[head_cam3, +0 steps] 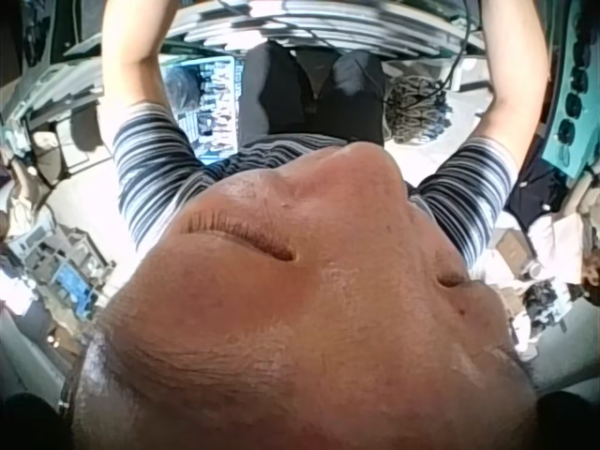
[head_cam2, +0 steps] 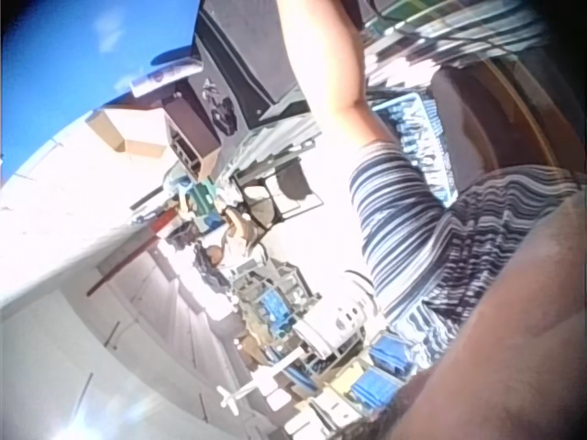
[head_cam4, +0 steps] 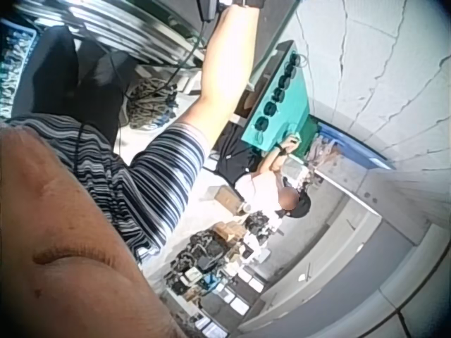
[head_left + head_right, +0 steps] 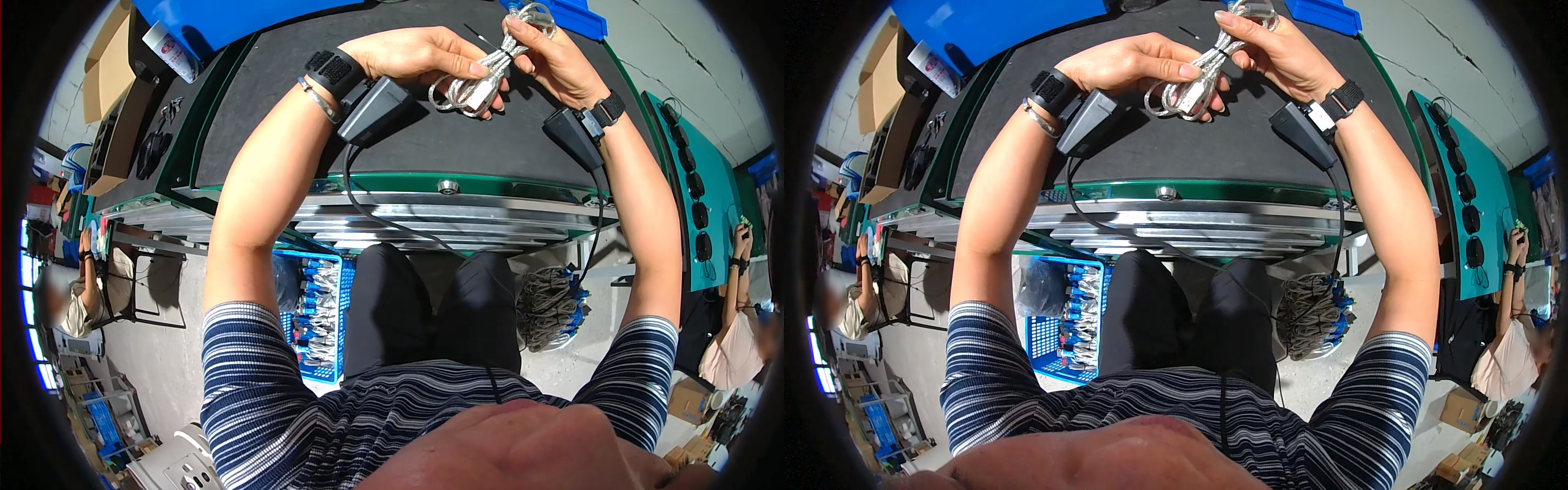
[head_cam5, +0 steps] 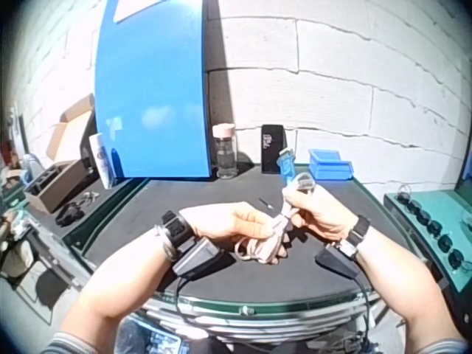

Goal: Winding and assembling white cables with blue connectors on a workbench.

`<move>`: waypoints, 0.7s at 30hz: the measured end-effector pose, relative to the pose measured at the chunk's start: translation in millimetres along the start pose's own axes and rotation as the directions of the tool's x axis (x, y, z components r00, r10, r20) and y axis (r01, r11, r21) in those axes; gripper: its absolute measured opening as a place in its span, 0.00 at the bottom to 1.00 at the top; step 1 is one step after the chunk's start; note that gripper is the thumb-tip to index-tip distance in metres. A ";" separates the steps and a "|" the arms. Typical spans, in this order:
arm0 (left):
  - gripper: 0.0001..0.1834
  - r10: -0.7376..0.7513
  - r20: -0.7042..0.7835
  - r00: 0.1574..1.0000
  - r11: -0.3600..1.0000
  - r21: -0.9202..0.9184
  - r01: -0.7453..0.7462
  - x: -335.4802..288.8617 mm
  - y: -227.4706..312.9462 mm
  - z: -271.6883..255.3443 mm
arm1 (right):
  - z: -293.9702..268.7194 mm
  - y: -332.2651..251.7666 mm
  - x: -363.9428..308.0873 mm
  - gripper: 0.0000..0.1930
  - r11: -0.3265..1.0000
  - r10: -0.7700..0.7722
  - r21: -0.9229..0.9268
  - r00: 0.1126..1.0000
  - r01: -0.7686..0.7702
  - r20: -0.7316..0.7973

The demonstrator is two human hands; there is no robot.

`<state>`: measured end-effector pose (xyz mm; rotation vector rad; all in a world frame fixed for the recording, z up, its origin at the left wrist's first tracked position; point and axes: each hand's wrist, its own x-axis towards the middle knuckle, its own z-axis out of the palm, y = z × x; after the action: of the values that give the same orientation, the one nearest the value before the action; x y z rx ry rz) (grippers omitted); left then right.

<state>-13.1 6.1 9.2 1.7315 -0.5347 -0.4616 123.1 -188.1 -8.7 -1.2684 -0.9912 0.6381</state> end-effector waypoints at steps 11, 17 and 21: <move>0.23 -0.034 0.043 0.999 0.936 0.351 0.017 -1.2 9.0 0.5 | 4.7 -6.8 -1.4 0.12 0.998 -0.001 0.060 0.986 -0.008 0.164; 0.19 0.002 -0.019 1.000 0.912 0.410 0.006 -1.9 8.9 5.6 | 3.5 -7.4 -2.6 0.13 0.999 -0.009 0.049 0.978 -0.001 0.210; 0.11 0.040 -0.141 0.989 0.894 0.447 0.028 -1.0 6.4 9.7 | 1.4 -7.6 -2.4 0.15 0.999 -0.033 0.011 0.980 0.031 0.198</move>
<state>-20.1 -2.2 13.4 2.1868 -0.5701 -0.2089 119.8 -191.1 -1.9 -1.1961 -1.1694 0.7530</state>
